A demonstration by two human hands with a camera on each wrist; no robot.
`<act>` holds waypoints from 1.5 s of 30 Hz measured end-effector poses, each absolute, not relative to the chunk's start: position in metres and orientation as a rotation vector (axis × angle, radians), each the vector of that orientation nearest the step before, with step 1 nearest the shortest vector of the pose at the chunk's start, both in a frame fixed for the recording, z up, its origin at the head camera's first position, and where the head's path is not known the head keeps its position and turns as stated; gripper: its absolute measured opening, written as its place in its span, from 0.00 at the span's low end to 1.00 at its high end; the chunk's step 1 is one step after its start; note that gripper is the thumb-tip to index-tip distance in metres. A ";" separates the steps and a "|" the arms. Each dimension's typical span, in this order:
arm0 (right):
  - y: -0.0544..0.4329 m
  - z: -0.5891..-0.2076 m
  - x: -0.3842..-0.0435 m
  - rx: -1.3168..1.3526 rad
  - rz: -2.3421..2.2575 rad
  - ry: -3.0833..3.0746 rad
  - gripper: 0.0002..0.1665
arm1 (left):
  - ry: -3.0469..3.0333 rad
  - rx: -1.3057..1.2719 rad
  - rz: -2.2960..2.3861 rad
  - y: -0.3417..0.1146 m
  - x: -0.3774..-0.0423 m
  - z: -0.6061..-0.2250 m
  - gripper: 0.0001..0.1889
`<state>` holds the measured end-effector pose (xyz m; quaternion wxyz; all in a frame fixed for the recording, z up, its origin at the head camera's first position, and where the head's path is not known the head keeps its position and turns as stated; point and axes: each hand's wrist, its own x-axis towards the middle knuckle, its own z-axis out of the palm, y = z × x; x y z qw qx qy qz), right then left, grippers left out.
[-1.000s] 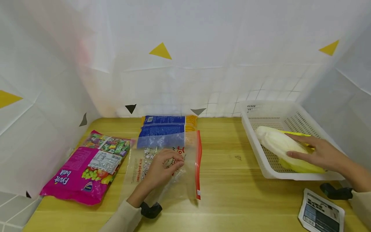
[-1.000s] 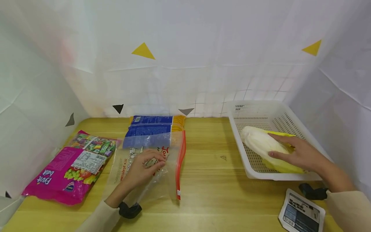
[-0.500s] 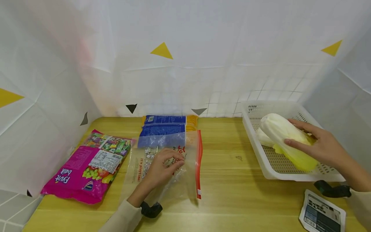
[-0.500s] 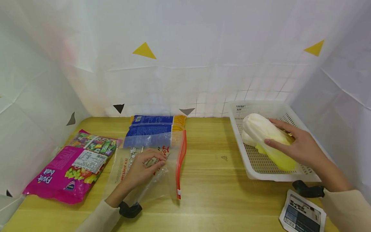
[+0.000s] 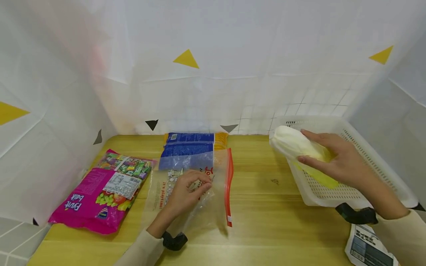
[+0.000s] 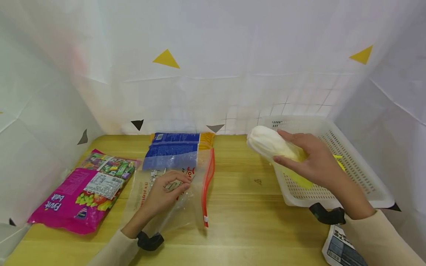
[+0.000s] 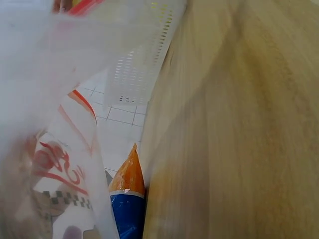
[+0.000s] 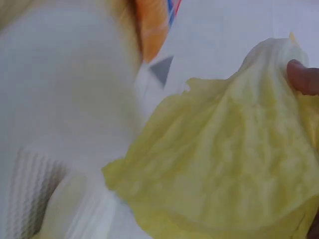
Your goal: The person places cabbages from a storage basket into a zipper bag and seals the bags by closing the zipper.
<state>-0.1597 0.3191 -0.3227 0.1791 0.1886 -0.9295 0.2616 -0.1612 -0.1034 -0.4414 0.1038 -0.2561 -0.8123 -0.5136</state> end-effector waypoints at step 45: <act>0.205 -0.384 -0.156 1.039 0.481 -2.509 0.43 | -2.219 -0.499 -1.739 -0.115 -0.165 -0.428 0.03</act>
